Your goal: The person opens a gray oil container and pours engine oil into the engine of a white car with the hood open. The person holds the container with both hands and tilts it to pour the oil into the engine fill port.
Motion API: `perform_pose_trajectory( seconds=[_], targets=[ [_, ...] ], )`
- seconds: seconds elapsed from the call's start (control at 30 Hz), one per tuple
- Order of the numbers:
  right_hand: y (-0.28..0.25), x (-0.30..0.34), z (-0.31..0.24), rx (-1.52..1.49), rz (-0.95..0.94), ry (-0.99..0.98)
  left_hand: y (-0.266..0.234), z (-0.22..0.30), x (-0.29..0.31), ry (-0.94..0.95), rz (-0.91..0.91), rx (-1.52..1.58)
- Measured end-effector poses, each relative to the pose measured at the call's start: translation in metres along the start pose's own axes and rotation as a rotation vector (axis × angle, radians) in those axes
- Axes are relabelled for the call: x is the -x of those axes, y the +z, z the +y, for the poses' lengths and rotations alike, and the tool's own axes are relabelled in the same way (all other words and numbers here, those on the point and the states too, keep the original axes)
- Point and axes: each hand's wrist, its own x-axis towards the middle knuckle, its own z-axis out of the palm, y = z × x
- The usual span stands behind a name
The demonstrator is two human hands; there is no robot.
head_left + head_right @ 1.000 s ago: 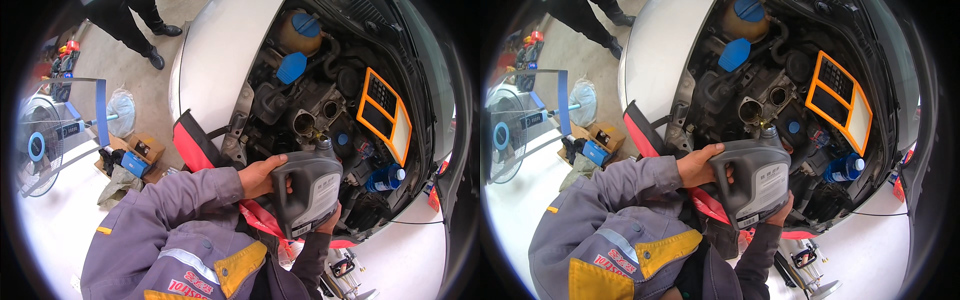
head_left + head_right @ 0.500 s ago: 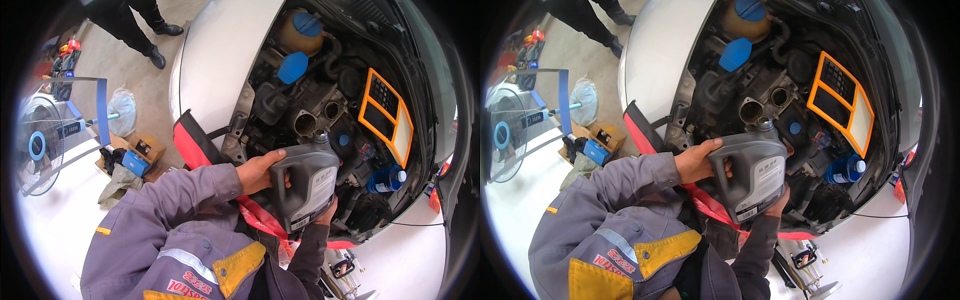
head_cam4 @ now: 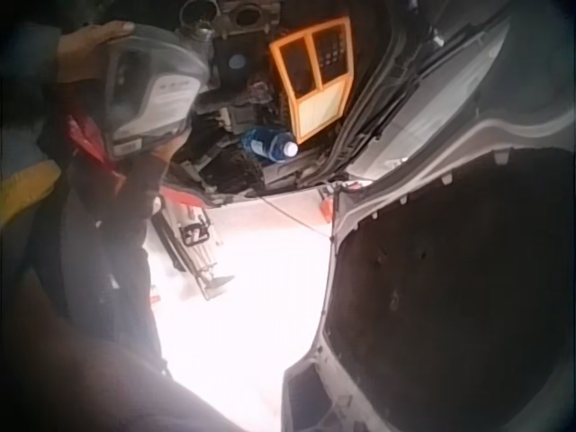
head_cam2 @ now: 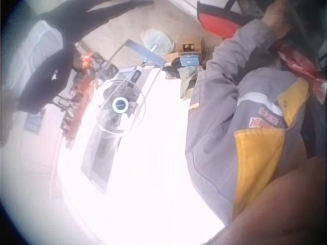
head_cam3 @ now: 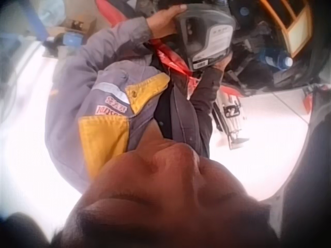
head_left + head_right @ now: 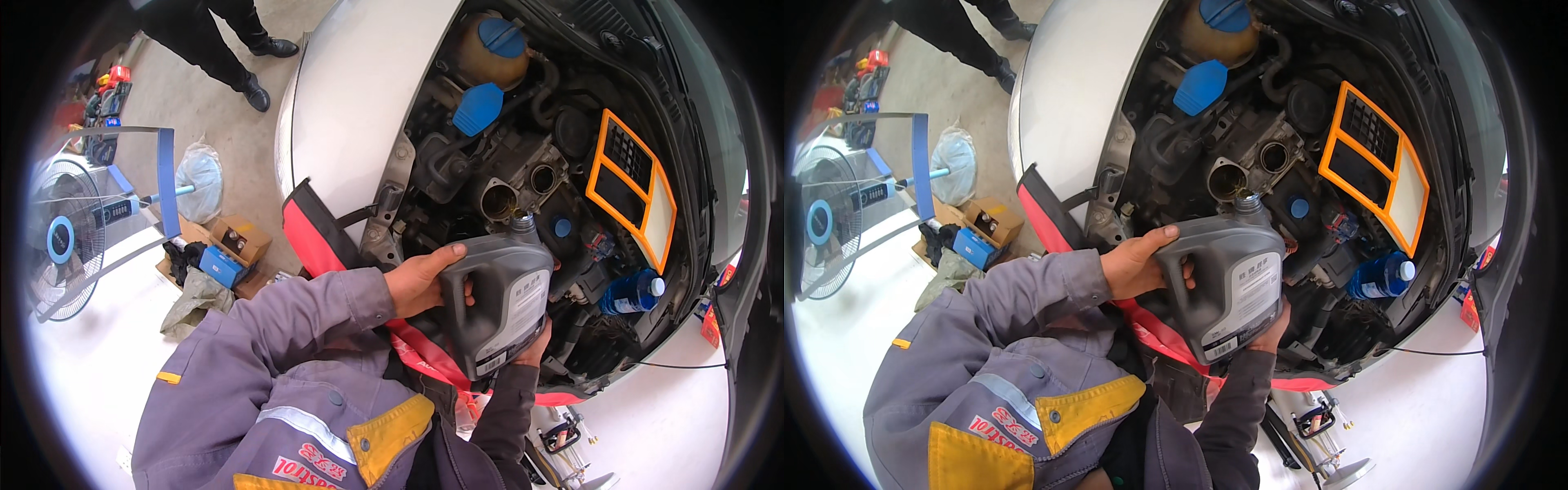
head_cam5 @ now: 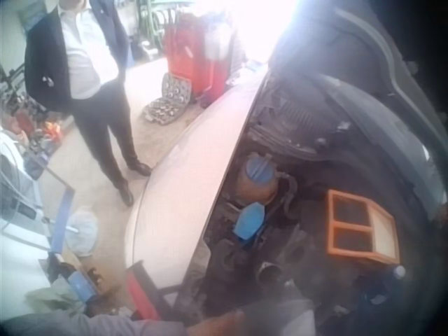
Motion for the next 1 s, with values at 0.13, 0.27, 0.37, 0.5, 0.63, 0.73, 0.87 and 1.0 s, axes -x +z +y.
perform_pose_trajectory(
  seconds=[0.13, 0.27, 0.37, 0.5, 0.63, 0.73, 0.87, 1.0],
  targets=[
    [-0.003, 0.002, 0.001, 0.009, -0.015, 0.012, 0.000, -0.003, 0.003, 0.020, -0.027, -0.009],
    [-0.003, 0.005, 0.001, -0.016, 0.001, 0.035, -0.002, -0.006, 0.002, 0.017, -0.041, -0.037],
    [-0.003, 0.005, 0.001, -0.034, -0.016, 0.039, -0.001, -0.005, 0.002, 0.017, -0.045, -0.059],
    [-0.003, 0.006, 0.002, -0.047, -0.027, 0.048, -0.001, -0.004, 0.002, 0.012, -0.050, -0.065],
    [-0.005, 0.008, 0.003, -0.039, -0.020, 0.051, 0.002, -0.003, 0.004, 0.003, -0.031, -0.049],
    [-0.008, 0.008, 0.004, -0.034, -0.007, 0.047, 0.000, -0.004, 0.003, 0.002, -0.030, -0.038],
    [-0.008, 0.010, 0.005, -0.016, 0.008, 0.044, 0.000, -0.004, 0.004, 0.002, -0.048, -0.037],
    [-0.013, 0.010, 0.006, -0.015, 0.024, 0.034, 0.000, -0.005, 0.003, -0.012, -0.035, -0.037]
  ],
)
